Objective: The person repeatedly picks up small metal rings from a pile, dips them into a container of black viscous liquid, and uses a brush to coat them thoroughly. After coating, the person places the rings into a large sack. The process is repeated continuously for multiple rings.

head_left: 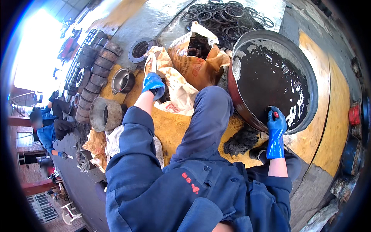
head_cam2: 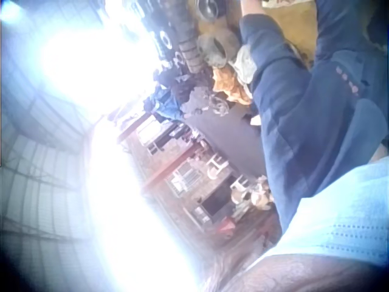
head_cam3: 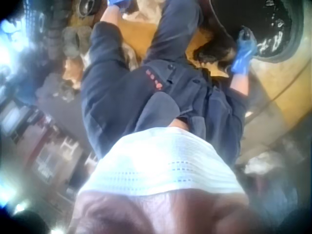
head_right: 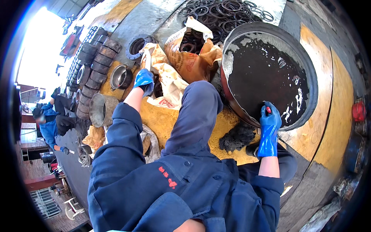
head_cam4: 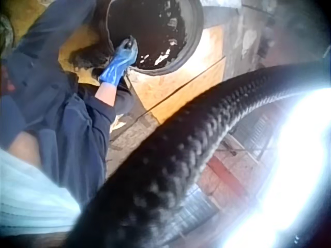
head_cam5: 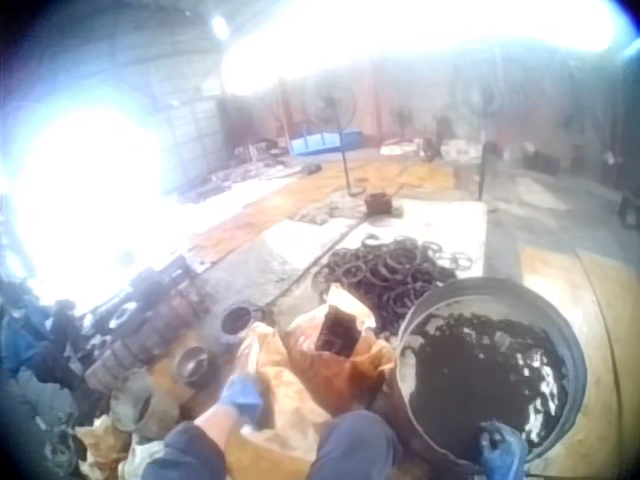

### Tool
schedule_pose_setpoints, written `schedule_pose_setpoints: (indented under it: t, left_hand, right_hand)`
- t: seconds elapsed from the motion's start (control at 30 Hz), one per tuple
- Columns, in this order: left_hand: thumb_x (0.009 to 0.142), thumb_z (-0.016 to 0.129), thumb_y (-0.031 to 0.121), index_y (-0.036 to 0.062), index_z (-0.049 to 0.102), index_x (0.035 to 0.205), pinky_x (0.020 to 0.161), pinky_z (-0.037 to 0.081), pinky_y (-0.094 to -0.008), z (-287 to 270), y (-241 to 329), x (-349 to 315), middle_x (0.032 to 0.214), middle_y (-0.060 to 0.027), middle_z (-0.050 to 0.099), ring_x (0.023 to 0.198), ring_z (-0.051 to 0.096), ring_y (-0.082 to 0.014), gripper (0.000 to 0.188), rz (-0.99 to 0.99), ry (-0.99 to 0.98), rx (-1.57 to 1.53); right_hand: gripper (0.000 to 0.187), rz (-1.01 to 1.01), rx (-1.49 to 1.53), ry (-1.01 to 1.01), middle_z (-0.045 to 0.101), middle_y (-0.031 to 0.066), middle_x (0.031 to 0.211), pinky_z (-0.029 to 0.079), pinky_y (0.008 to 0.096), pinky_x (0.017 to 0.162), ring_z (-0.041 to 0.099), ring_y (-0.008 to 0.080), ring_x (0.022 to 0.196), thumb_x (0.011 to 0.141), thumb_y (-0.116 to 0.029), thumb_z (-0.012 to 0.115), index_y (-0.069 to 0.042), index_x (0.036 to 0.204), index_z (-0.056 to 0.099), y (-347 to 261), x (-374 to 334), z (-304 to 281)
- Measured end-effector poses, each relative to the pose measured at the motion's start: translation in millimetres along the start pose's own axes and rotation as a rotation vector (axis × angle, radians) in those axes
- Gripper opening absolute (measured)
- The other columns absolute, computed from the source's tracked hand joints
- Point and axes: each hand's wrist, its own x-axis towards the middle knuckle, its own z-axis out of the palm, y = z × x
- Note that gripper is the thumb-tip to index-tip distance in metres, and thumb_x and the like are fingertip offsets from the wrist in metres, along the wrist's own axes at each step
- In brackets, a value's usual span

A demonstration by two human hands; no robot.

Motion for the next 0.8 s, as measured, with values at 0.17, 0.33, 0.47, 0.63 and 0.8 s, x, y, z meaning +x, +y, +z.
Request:
schedule_pose_setpoints:
  t: [0.17, 0.33, 0.47, 0.63, 0.8]
  left_hand:
    - [0.09, 0.057, 0.024, 0.0023, 0.073, 0.103, 0.085, 0.053, -0.0439, 69.2, 15.6, 36.0, 0.106, -0.0198, 0.071, 0.1, 0.067, -0.0354, 0.03, -0.638, 0.042, -0.89]
    - [0.097, 0.054, 0.03, 0.002, 0.067, 0.117, 0.089, 0.052, -0.0423, 104.4, 15.0, 32.1, 0.116, -0.015, 0.071, 0.112, 0.065, -0.0309, 0.036, -0.921, 0.24, -1.814]
    - [0.095, 0.063, 0.03, 0.0088, 0.065, 0.112, 0.071, 0.052, -0.0406, 101.3, -5.1, 16.2, 0.093, -0.011, 0.068, 0.08, 0.064, -0.0241, 0.027, -0.868, 0.197, -1.779]
    - [0.094, 0.066, 0.029, 0.0154, 0.068, 0.093, 0.06, 0.044, -0.0316, 58.3, 4.7, -7.8, 0.074, 0.0019, 0.06, 0.06, 0.051, -0.0118, 0.014, -0.867, 0.294, -1.746]
    - [0.097, 0.059, 0.017, 0.0079, 0.068, 0.114, 0.077, 0.051, -0.027, 21.5, 8.9, -7.4, 0.097, -0.0017, 0.07, 0.085, 0.065, -0.0134, 0.021, -0.304, 0.431, -1.733]
  right_hand:
    - [0.025, 0.018, -0.008, -0.007, 0.073, 0.0148, 0.111, 0.055, 0.0355, 0.091, 0.071, 0.0287, 0.101, 0.09, -0.018, 0.073, -0.009, 0.113, 0.074, -8.8, -1.4, -4.5]
    - [0.023, 0.002, 0.062, 0.009, 0.074, 0.0141, 0.111, 0.055, 0.035, 0.091, 0.072, 0.0278, 0.102, 0.09, -0.016, 0.073, -0.009, 0.113, 0.075, 1.4, -2.8, 3.1]
    - [0.024, -0.048, -0.038, 0.002, 0.074, 0.0137, 0.111, 0.055, 0.0358, 0.092, 0.071, 0.0285, 0.102, 0.09, -0.015, 0.073, -0.009, 0.113, 0.075, -13.6, -3.3, -1.8]
    - [0.025, 0.045, 0.037, 0.031, 0.074, 0.0127, 0.11, 0.054, 0.035, 0.092, 0.071, 0.0282, 0.102, 0.089, -0.018, 0.073, -0.011, 0.113, 0.075, -18.4, -8.2, -6.4]
    - [0.024, 0.002, -0.064, -0.015, 0.073, 0.0091, 0.113, 0.055, 0.0394, 0.093, 0.069, 0.0298, 0.104, 0.089, -0.028, 0.071, -0.015, 0.109, 0.075, -7.2, -1.9, -2.6]
